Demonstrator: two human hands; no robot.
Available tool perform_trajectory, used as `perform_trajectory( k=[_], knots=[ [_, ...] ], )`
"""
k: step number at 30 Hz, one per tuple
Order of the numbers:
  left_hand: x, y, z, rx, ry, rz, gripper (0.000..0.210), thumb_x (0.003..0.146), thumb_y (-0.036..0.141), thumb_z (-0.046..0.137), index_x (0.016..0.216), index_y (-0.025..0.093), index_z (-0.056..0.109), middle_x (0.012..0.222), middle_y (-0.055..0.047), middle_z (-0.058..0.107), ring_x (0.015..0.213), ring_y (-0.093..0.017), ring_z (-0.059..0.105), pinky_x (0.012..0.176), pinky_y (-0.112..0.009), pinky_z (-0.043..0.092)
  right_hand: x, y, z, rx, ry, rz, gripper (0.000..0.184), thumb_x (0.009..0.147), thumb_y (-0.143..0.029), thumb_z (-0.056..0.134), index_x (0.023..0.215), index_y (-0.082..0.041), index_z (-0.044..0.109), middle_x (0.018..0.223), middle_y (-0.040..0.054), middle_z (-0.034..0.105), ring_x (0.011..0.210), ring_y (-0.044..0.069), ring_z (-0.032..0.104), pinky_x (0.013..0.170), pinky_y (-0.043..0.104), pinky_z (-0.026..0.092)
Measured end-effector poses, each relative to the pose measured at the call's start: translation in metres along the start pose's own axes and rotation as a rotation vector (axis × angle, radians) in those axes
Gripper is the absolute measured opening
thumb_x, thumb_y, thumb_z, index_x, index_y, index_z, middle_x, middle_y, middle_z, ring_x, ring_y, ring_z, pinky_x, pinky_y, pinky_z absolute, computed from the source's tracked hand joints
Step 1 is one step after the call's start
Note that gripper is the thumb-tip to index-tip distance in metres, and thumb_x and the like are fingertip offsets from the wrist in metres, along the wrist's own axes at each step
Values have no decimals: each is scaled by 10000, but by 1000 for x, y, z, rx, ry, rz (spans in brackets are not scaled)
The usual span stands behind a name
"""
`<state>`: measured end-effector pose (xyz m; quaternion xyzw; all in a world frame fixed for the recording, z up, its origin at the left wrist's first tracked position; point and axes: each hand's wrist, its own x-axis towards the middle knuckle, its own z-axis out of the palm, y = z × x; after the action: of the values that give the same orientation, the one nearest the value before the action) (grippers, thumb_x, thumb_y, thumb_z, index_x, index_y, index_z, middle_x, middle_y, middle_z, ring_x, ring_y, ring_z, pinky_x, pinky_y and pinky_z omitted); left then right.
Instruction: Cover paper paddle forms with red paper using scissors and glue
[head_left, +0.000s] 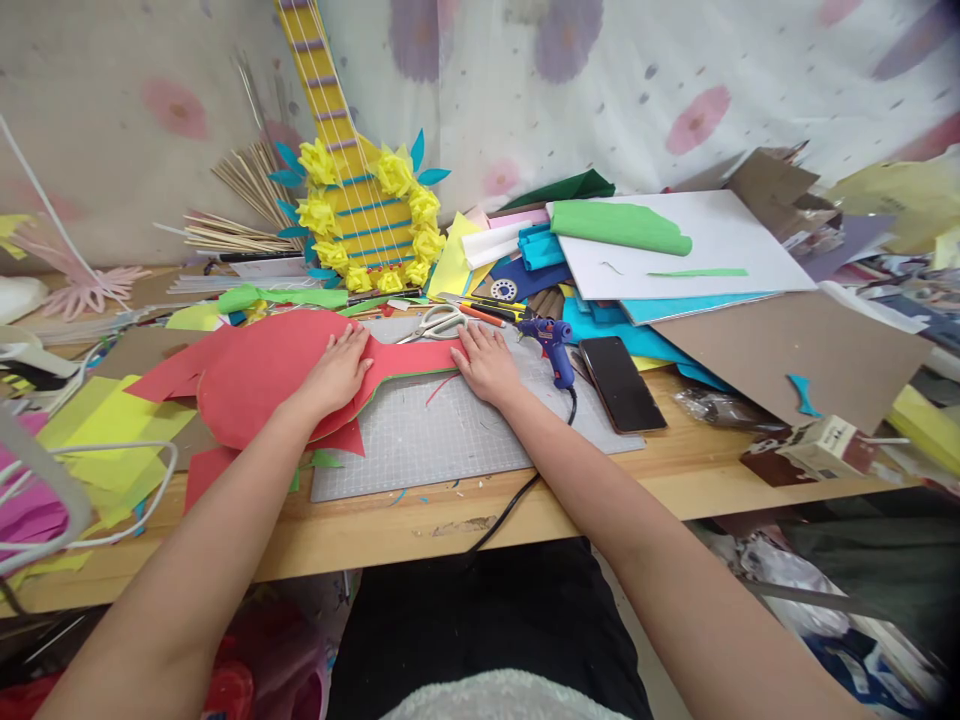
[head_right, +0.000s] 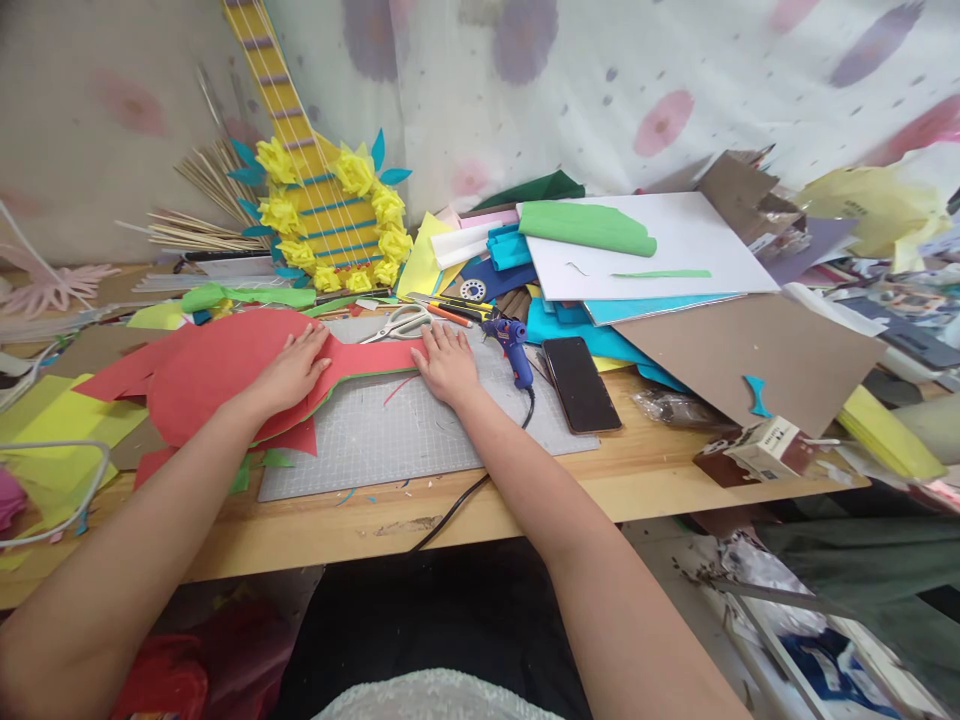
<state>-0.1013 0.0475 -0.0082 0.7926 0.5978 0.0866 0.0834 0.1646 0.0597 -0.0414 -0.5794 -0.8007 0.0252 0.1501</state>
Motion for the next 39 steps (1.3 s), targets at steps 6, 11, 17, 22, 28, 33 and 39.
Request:
perform_trajectory(
  k=[6,11,17,22,28,33,39],
  knots=[
    [1,-2,-1,8,-15,7,597,934,320,322,1484,100,246,1554,-169,252,1451,-266,180,1171,-494,135,0,5,1,7,3,56,625,981,-460,256,1463,-73,346,1518,167,327,1423,301,267,1154,473,179],
    [0,4,-7,18,-61,-28,608,940,310,312,1493,75,214,1563,-178,212,1455,-263,162,1177,-469,133,1,6,3,15,17,57,628,978,-466,253,1440,-60,380,1488,170,383,1400,300,312,1146,473,197],
    [-1,11,-12,27,-78,-57,609,942,295,314,1488,45,218,1566,-178,198,1458,-261,140,1182,-441,124,0,6,1,19,9,72,617,976,-450,286,1435,-48,383,1480,164,398,1393,294,321,1151,458,197],
    [0,11,-12,22,-70,-50,610,939,296,329,1495,74,208,1566,-168,209,1456,-267,149,1177,-466,141,0,7,2,28,20,72,609,973,-446,287,1427,-57,400,1472,164,411,1381,294,343,1141,456,220],
    [4,10,-11,43,-114,-73,613,934,283,335,1490,56,214,1562,-187,214,1455,-267,153,1181,-460,141,0,8,4,17,36,75,570,977,-397,269,1416,-66,419,1451,166,440,1363,287,371,1131,456,230],
    [5,10,-11,46,-40,-46,634,906,266,361,1496,87,214,1571,-175,188,1460,-300,106,1161,-532,152,0,7,5,5,52,66,563,975,-393,277,1405,-65,430,1438,167,456,1352,288,382,1124,457,238],
    [16,53,-11,115,-11,85,557,901,186,298,1448,96,352,1540,-134,305,1449,-241,202,1183,-462,146,-1,5,3,10,56,65,548,977,-382,284,1398,-66,439,1423,161,475,1341,291,391,1123,463,234]
  ],
)
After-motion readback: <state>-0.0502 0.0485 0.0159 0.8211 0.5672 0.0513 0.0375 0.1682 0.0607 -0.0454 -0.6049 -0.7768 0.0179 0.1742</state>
